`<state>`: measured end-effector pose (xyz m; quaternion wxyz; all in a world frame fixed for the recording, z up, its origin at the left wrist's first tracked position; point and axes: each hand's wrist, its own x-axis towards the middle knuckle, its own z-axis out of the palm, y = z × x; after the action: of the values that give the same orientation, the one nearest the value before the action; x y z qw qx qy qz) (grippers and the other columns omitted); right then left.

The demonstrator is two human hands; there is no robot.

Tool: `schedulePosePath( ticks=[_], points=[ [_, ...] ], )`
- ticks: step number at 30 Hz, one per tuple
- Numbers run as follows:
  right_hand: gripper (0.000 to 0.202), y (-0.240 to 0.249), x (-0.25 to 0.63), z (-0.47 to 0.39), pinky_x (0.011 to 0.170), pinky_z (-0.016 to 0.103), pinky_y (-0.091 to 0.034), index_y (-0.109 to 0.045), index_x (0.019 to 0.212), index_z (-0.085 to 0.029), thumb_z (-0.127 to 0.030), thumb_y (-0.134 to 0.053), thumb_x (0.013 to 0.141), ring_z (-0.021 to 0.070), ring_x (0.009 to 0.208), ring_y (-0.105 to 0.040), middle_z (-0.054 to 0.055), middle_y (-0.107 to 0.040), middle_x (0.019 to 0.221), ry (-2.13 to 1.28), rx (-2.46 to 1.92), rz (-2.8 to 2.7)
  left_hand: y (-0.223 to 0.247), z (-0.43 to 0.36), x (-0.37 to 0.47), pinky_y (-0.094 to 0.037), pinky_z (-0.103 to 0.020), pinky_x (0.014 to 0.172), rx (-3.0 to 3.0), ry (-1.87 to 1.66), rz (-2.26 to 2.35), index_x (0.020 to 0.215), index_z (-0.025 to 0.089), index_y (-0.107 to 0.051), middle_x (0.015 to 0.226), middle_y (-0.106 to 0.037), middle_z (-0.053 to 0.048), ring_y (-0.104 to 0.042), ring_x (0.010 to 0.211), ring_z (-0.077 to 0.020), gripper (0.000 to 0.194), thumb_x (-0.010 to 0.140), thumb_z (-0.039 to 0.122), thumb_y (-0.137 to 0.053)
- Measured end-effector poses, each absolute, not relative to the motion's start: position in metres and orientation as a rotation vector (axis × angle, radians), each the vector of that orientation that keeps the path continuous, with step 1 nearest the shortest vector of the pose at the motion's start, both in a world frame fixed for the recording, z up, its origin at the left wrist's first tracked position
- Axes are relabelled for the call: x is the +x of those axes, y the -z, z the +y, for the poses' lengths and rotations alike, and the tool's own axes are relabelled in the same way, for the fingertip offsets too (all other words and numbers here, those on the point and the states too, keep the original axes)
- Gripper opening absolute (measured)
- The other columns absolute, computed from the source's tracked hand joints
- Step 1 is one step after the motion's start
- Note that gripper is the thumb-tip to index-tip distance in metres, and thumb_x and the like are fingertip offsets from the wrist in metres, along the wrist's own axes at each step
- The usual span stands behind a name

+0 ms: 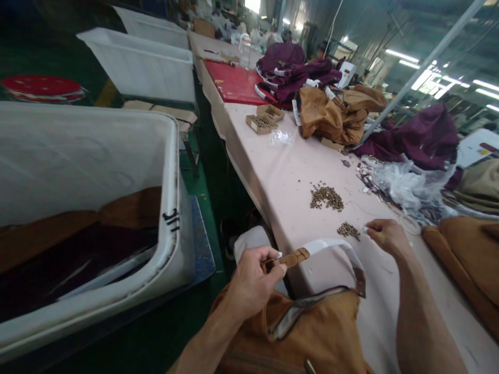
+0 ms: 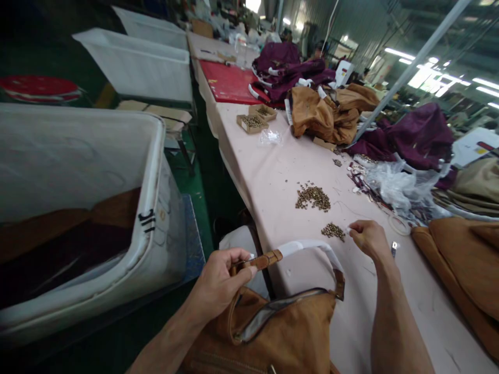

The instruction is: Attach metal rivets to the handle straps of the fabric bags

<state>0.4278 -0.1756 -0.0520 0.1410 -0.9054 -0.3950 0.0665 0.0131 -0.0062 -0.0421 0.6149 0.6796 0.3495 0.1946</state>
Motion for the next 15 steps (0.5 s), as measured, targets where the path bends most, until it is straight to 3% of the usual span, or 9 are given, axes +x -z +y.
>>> schedulePosePath(
  ticks=[3, 6, 9, 12, 15],
  points=[
    [0.03, 0.063, 0.423, -0.195, 0.066, 0.028, -0.053, -0.075, 0.105, -0.014, -0.041, -0.068, 0.093, 0.019, 0.077, -0.068, 0.006, -0.075, 0.095, -0.243, -2.63, -1.128, 0.04, -0.005, 0.019, -0.034, -0.025, 0.06, 1.564, -0.433, 0.816, 0.082, 0.015, -0.068, 0.067, -0.058, 0.002, -0.047, 0.063, -0.0121, 0.019, 0.08, 0.033, -0.069],
    [0.033, 0.074, 0.419, -0.203, 0.084, 0.037, -0.06, -0.069, 0.12, -0.016, -0.041, -0.067, 0.097, 0.0257, 0.104, -0.067, 0.006, -0.066, 0.127, -0.26, -2.624, -1.124, 0.038, -0.004, 0.023, -0.033, -0.024, 0.058, 1.573, -0.439, 0.822, 0.079, 0.015, -0.068, 0.067, -0.058, 0.002, -0.046, 0.061, -0.0116, 0.018, 0.079, 0.033, -0.069],
    [0.033, 0.08, 0.422, -0.208, 0.089, 0.04, -0.059, -0.068, 0.124, -0.018, -0.039, -0.067, 0.097, 0.0283, 0.111, -0.065, 0.006, -0.063, 0.134, -0.286, -2.613, -1.129, 0.038, -0.005, 0.024, -0.034, -0.024, 0.058, 1.58, -0.459, 0.834, 0.078, 0.015, -0.068, 0.067, -0.058, 0.001, -0.048, 0.062, -0.0122, 0.017, 0.077, 0.032, -0.07],
    [0.032, 0.085, 0.428, -0.213, 0.083, 0.036, -0.06, -0.067, 0.12, -0.016, -0.04, -0.066, 0.099, 0.0233, 0.101, -0.067, 0.006, -0.067, 0.124, -0.363, -2.583, -1.142, 0.038, -0.009, 0.023, -0.036, -0.024, 0.058, 1.568, -0.469, 0.864, 0.079, 0.014, -0.069, 0.065, -0.059, 0.001, -0.05, 0.062, -0.0125, 0.017, 0.075, 0.031, -0.071],
    [0.031, 0.093, 0.434, -0.218, 0.059, 0.029, -0.052, -0.072, 0.09, -0.013, -0.044, -0.07, 0.091, 0.0164, 0.065, -0.063, 0.002, -0.069, 0.078, -0.474, -2.523, -1.152, 0.038, -0.017, 0.021, -0.035, -0.023, 0.056, 1.536, -0.466, 0.889, 0.08, 0.013, -0.07, 0.066, -0.06, 0.001, -0.049, 0.06, -0.0115, 0.017, 0.074, 0.028, -0.071]
  ],
)
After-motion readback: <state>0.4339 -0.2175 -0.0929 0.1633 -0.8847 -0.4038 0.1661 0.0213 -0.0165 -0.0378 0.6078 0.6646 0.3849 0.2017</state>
